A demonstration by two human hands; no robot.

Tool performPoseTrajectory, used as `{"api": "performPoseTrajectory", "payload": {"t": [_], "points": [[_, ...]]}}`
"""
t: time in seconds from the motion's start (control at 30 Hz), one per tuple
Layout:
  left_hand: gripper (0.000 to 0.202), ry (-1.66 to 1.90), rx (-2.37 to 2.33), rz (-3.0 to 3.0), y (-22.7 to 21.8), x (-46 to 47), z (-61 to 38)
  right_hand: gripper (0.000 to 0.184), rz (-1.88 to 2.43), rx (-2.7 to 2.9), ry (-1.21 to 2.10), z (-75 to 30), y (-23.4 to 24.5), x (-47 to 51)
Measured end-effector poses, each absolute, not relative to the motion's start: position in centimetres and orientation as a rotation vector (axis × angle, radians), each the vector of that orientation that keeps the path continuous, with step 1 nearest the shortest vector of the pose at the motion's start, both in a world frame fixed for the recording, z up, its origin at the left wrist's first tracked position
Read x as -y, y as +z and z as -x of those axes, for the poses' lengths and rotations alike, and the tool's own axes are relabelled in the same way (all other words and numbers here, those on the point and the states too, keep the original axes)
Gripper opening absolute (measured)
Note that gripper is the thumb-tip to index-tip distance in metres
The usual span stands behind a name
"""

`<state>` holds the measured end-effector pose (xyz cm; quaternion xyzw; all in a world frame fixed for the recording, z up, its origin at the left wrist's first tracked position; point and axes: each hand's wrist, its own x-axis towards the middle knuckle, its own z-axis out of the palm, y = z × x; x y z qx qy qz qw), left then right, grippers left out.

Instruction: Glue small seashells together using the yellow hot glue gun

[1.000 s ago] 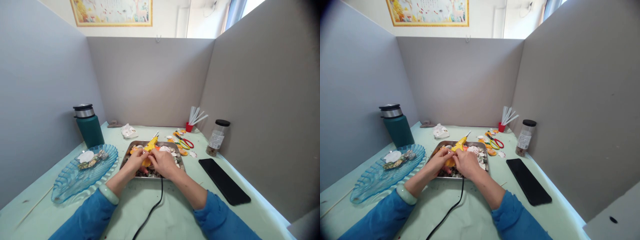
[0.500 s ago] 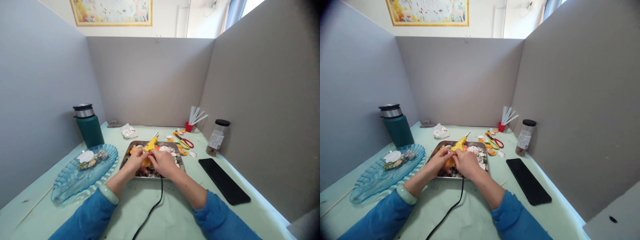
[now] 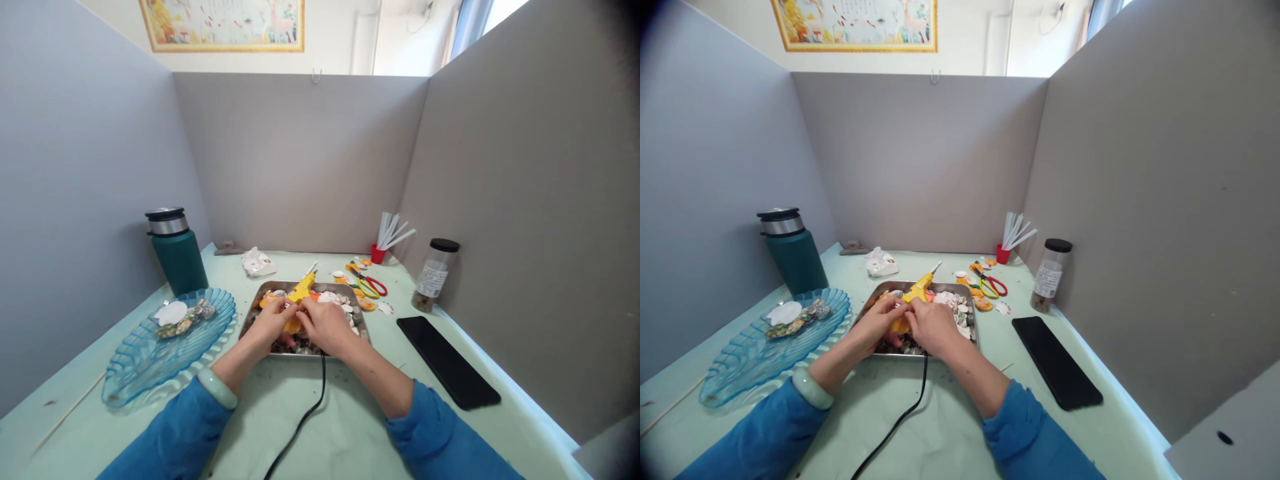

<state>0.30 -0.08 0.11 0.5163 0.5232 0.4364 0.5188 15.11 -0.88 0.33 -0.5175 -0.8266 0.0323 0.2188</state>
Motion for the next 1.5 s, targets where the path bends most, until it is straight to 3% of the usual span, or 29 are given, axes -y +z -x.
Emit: {"api": "performPoseTrajectory", "payload": {"t": [1.5], "points": [[0.030, 1.046, -1.293, -1.330, 0.22, 0.29, -0.43, 0.026, 1.437, 2.318, 0.121, -15.08, 0.42, 0.88]]}}
